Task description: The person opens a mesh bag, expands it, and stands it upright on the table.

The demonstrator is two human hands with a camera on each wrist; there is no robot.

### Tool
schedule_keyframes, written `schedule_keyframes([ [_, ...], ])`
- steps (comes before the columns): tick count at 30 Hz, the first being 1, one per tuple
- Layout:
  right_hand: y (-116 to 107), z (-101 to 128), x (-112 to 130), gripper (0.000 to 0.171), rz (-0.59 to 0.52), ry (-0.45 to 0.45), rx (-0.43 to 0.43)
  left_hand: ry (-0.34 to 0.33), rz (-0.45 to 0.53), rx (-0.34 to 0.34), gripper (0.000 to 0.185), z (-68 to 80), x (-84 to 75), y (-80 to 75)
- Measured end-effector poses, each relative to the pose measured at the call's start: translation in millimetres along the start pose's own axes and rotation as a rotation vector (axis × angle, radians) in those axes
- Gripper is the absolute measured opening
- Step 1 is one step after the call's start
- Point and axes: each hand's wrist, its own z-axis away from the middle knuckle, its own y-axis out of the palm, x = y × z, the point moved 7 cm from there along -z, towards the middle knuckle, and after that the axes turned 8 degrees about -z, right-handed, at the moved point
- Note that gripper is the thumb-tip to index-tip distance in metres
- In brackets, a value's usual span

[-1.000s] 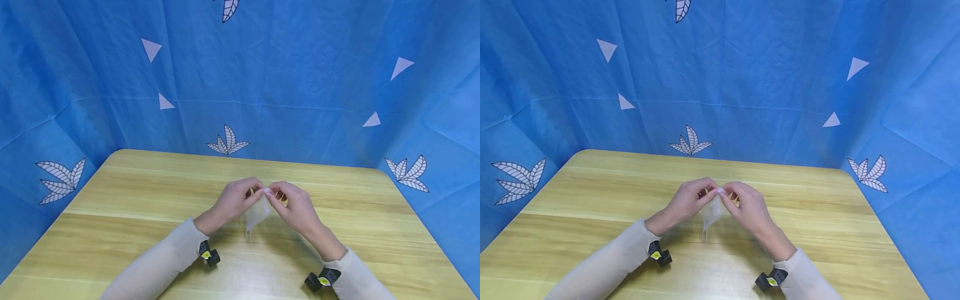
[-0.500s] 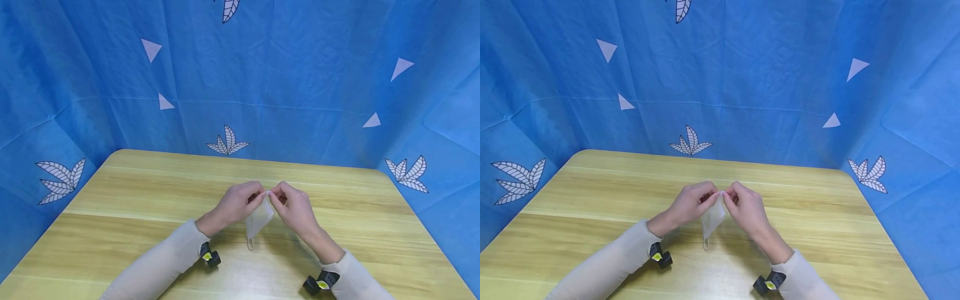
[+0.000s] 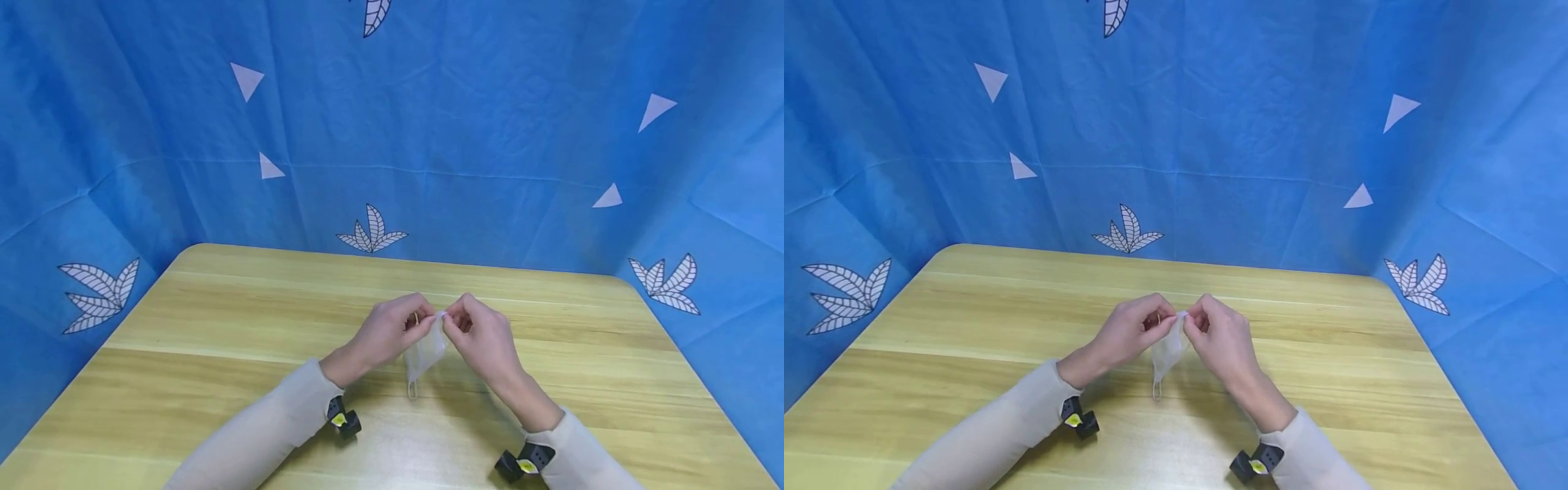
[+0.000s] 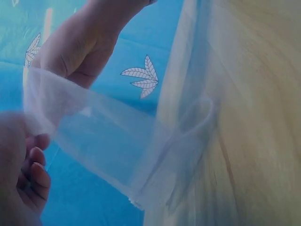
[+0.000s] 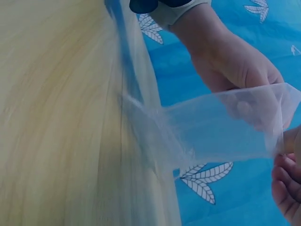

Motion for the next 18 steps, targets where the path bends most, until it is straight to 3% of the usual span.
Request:
schedule_keyframes([
  [5,1,1,9,0.015,0.014,-0.117,-0.013,-0.057,-0.014,0.042,0.007,-0.5,3.3,1.0],
  [8,0,1,13,0.017,0.013,-0.205,-0.043,-0.056,-0.048,0.043,0.007,-1.2,3.4,-0.5],
  [14,-1,2,17,0.021,0.001,-0.333,-0.084,0.038,-0.169,-0.015,0.015,-2.4,-2.9,-8.2],
  [18,3,3,19,0.021,-0.013,-0.355,-0.060,0.087,-0.248,-0.048,0.022,-2.4,-6.4,-10.0],
])
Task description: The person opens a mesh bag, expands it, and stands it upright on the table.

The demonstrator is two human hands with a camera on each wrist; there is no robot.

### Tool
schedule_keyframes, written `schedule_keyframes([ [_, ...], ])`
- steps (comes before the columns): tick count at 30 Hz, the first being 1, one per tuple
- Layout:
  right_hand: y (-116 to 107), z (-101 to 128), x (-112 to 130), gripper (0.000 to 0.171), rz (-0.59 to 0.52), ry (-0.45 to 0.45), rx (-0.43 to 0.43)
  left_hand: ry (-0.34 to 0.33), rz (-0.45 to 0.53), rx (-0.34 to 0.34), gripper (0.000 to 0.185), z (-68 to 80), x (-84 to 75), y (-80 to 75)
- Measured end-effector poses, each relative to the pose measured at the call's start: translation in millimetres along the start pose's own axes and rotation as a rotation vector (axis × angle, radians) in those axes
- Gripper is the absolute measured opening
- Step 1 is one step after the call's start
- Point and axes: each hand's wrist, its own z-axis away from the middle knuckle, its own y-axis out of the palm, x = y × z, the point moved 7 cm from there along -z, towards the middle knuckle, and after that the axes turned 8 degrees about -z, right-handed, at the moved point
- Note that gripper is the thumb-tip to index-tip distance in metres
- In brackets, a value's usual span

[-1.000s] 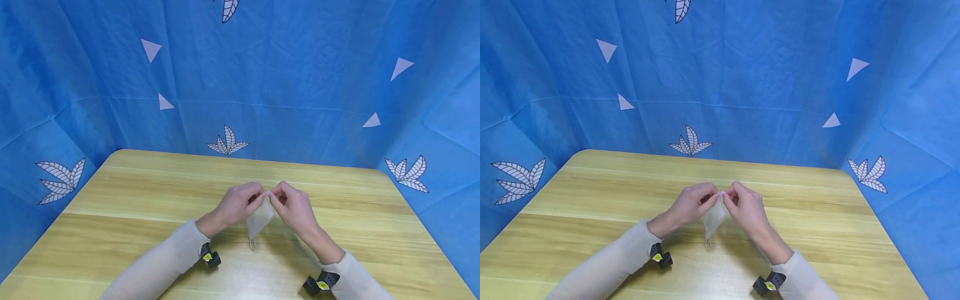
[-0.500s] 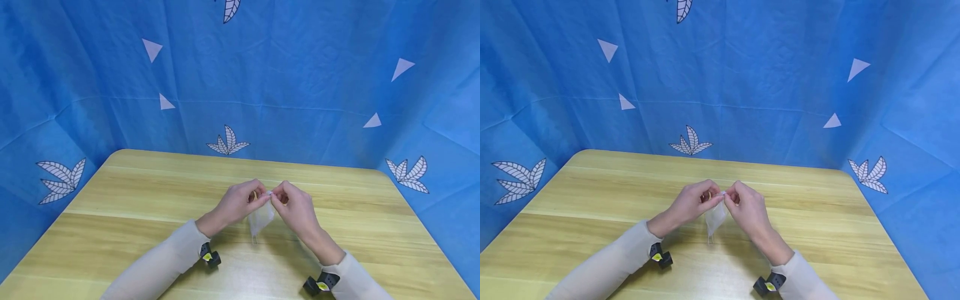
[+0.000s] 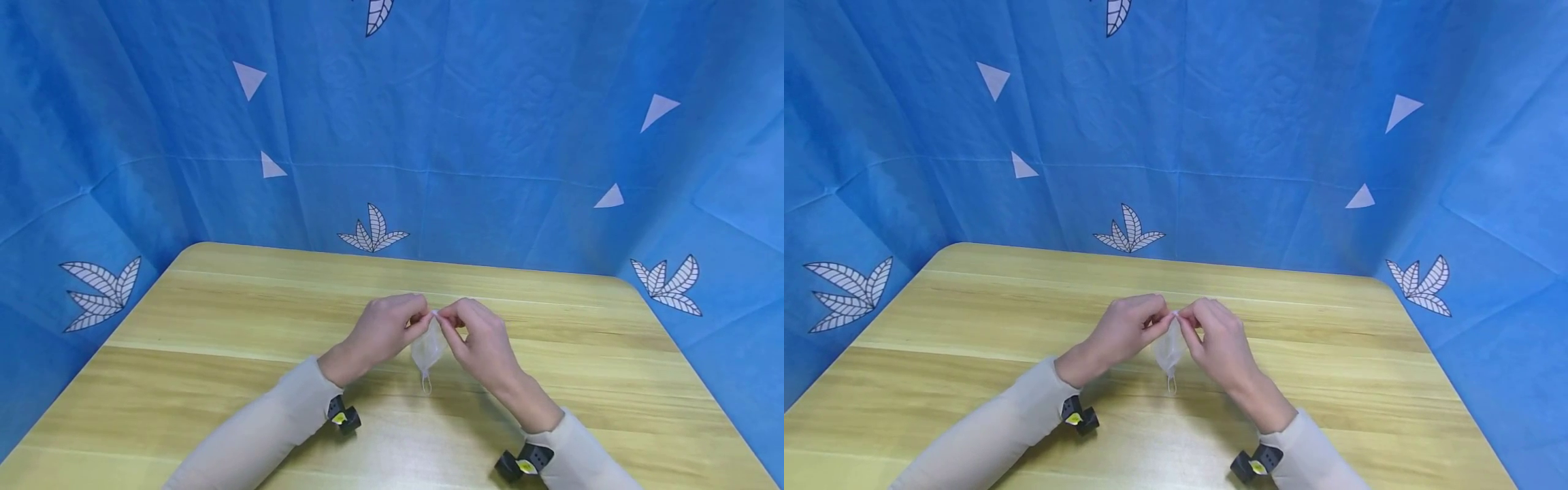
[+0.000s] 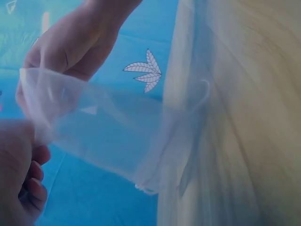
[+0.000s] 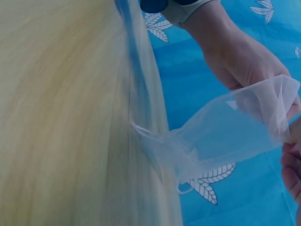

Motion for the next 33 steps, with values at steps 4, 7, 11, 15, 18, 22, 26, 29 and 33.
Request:
schedule_keyframes([
  [4,4,1,-5,0.015,-0.001,0.120,0.042,0.003,0.012,-0.037,0.014,1.2,-0.3,-0.8],
  [7,6,3,-12,0.011,-0.006,0.247,0.081,0.001,0.061,-0.069,0.005,2.6,-0.1,-2.4],
  [11,7,4,-17,0.005,-0.013,0.305,0.092,-0.013,0.098,-0.064,0.007,2.7,1.2,-1.1],
  [15,3,5,-18,0.005,-0.010,0.300,0.066,-0.105,0.107,0.048,0.008,1.7,6.7,6.9],
  [18,1,5,-20,0.007,0.000,0.304,0.048,-0.161,0.094,0.132,0.008,2.2,9.8,12.4],
  [22,0,5,-21,0.010,0.025,0.299,0.038,-0.174,0.068,0.148,0.005,1.5,11.1,13.7],
  [26,2,5,-26,0.006,0.007,0.352,0.065,-0.197,0.078,0.126,0.005,1.2,12.8,12.6],
  [29,7,7,-30,0.008,-0.041,0.417,0.114,-0.234,0.114,0.114,0.005,2.2,15.4,12.7],
  [33,11,8,-31,0.010,-0.061,0.439,0.153,-0.268,0.148,0.097,0.006,4.1,18.2,12.7],
])
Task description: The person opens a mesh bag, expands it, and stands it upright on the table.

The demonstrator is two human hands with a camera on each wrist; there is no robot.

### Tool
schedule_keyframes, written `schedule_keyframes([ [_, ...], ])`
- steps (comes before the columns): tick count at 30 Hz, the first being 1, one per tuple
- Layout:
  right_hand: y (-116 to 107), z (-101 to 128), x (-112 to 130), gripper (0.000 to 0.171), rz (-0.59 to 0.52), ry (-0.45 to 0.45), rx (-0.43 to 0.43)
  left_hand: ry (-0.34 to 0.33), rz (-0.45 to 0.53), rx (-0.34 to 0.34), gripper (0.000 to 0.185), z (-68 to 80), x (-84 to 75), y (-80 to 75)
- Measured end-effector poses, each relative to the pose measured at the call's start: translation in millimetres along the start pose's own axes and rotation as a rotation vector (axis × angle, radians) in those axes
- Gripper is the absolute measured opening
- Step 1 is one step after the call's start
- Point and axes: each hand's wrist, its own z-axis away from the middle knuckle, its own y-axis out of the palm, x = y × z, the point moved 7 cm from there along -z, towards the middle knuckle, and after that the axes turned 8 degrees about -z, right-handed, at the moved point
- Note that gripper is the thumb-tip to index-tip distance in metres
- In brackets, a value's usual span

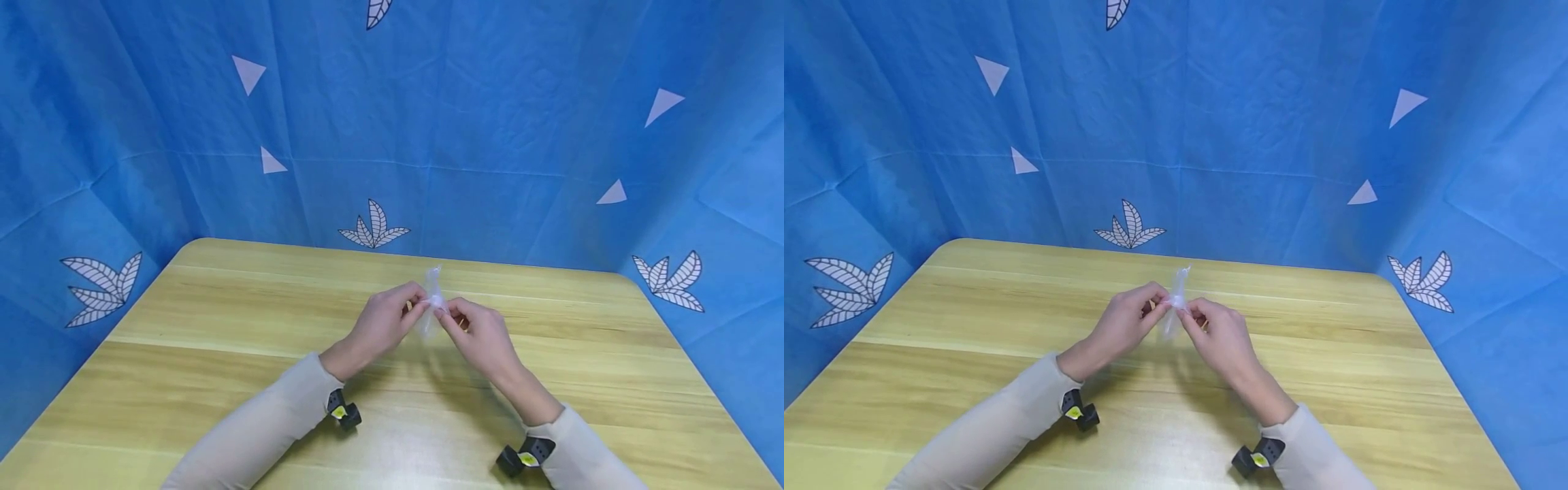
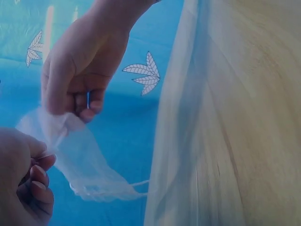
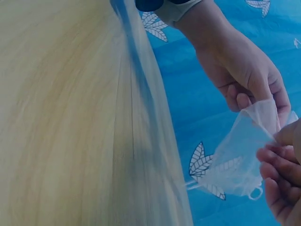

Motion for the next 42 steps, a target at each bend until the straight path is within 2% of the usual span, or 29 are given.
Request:
schedule_keyframes([
  [3,-3,0,0,0.005,0.030,-0.013,-0.037,0.008,0.004,-0.011,0.005,-0.3,0.0,-0.7],
  [8,-8,0,-2,0.010,0.071,-0.022,-0.099,0.011,0.008,0.001,0.005,-1.1,0.2,0.6],
  [11,-9,0,-2,0.010,0.060,-0.021,-0.108,-0.046,0.030,0.047,0.009,-0.7,4.3,4.0],
  [15,-11,1,-2,0.009,0.022,-0.009,-0.123,-0.146,0.077,0.153,0.021,1.1,11.5,12.9],
  [18,-10,0,-3,0.008,-0.005,0.009,-0.117,-0.165,0.104,0.210,0.026,1.8,13.5,18.5],
  [20,-9,0,-4,0.007,-0.026,0.028,-0.096,-0.158,0.118,0.221,0.024,1.8,13.1,19.4],
  [27,0,-1,-10,0.015,-0.130,0.148,0.046,-0.153,0.146,0.211,0.020,1.8,11.6,16.5],
  [30,1,-1,-13,0.014,-0.142,0.171,0.077,-0.158,0.148,0.200,0.016,1.7,11.9,15.1],
  [38,-2,1,-12,0.010,-0.070,0.158,0.019,-0.139,0.086,0.142,0.014,1.2,9.5,9.0],
  [42,-6,1,-11,0.009,-0.065,0.153,-0.026,-0.177,0.085,0.183,0.024,2.1,12.3,14.4],
])
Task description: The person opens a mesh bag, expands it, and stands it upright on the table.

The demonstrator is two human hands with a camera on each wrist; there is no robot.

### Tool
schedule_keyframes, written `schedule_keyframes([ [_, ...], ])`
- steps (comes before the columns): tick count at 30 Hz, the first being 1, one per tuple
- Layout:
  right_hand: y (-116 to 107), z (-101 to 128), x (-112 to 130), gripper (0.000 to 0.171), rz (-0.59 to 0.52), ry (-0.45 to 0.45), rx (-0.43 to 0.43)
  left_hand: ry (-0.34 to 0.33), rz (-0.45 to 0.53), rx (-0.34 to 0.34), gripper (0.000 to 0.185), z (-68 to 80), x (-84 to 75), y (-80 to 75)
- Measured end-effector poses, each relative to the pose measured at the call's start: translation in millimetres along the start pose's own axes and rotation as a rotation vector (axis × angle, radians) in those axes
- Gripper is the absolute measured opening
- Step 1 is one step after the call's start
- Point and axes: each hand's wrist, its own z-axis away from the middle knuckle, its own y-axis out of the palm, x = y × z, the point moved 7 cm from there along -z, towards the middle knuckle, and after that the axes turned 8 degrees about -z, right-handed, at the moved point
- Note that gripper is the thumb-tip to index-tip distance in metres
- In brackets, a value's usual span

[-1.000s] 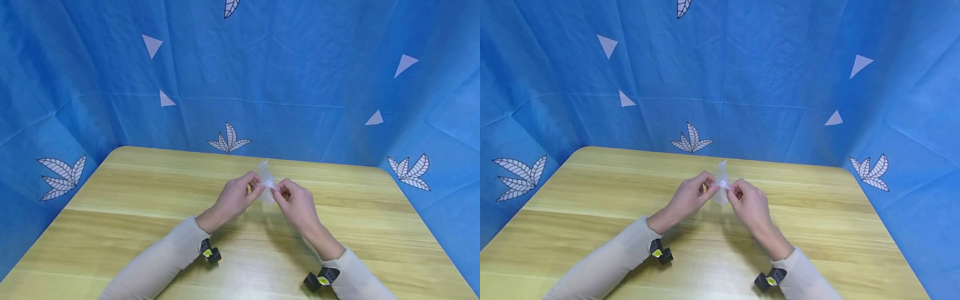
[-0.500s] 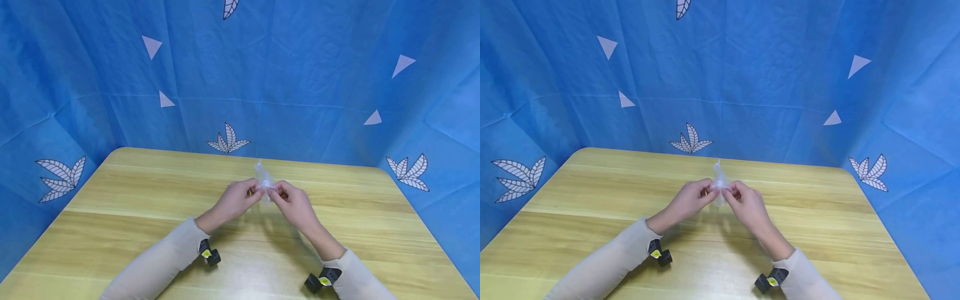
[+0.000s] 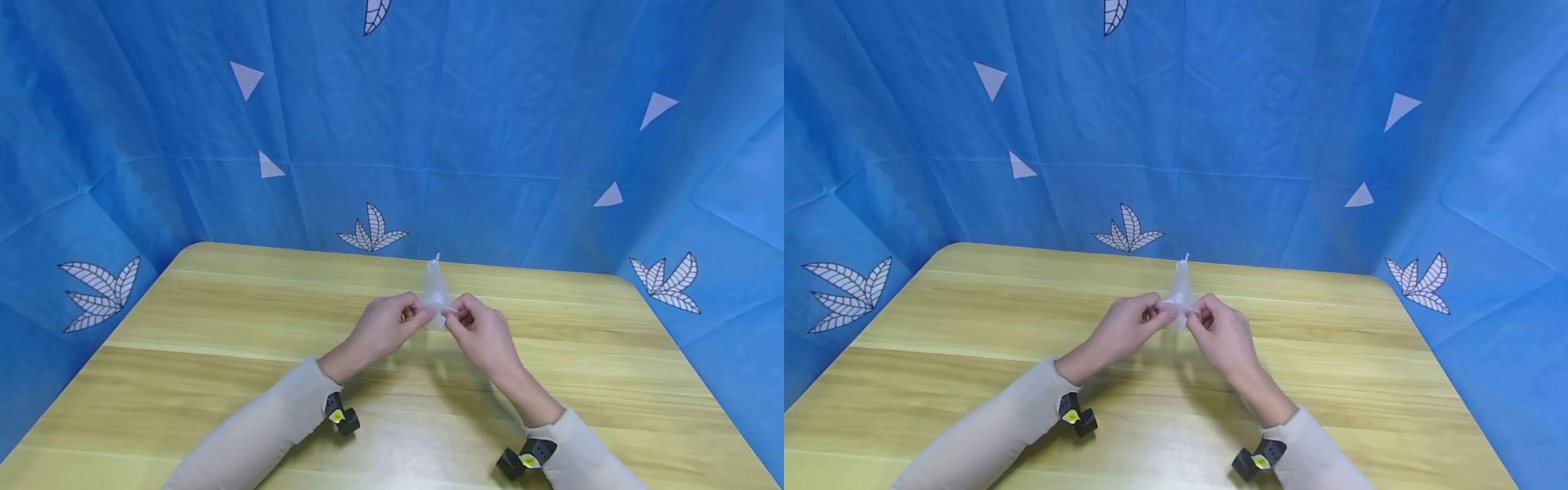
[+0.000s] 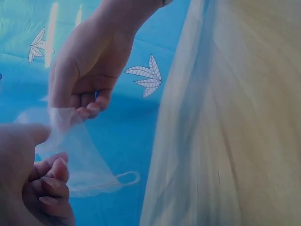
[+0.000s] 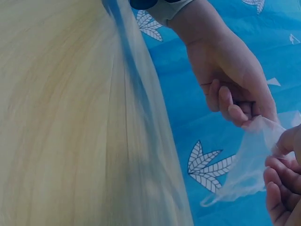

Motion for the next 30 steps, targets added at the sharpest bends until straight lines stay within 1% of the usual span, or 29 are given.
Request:
schedule_keyframes([
  [3,-1,1,1,0.007,-0.010,-0.006,-0.015,-0.011,0.006,0.038,0.031,-0.4,1.1,4.8],
  [6,0,1,0,0.005,-0.030,-0.006,-0.001,0.002,0.013,0.055,0.029,-0.3,-0.4,6.7],
  [9,3,0,-2,0.006,-0.061,0.021,0.036,0.009,0.022,0.053,0.022,-0.2,-1.0,5.7],
  [12,6,-1,-5,0.013,-0.090,0.065,0.094,0.003,0.036,0.055,0.018,-0.2,-0.7,4.3],
  [15,8,-1,-6,0.017,-0.101,0.082,0.151,0.006,0.046,0.056,0.016,0.1,-0.8,3.0],
  [17,9,-1,-6,0.017,-0.099,0.079,0.168,0.012,0.035,0.042,0.017,-0.1,-0.7,1.5],
  [21,8,0,-5,0.014,-0.049,0.066,0.138,0.024,-0.021,0.001,0.021,-0.4,-1.1,-1.9],
  [23,8,0,-5,0.013,-0.018,0.064,0.119,0.024,-0.056,-0.004,0.021,-0.4,-1.4,-2.2],
  [26,7,-1,-6,0.013,-0.005,0.077,0.097,0.013,-0.074,0.011,0.021,-0.2,-1.2,-0.7],
  [30,6,-1,-7,0.013,-0.035,0.102,0.078,-0.037,-0.023,0.058,0.029,0.1,2.2,3.1],
])
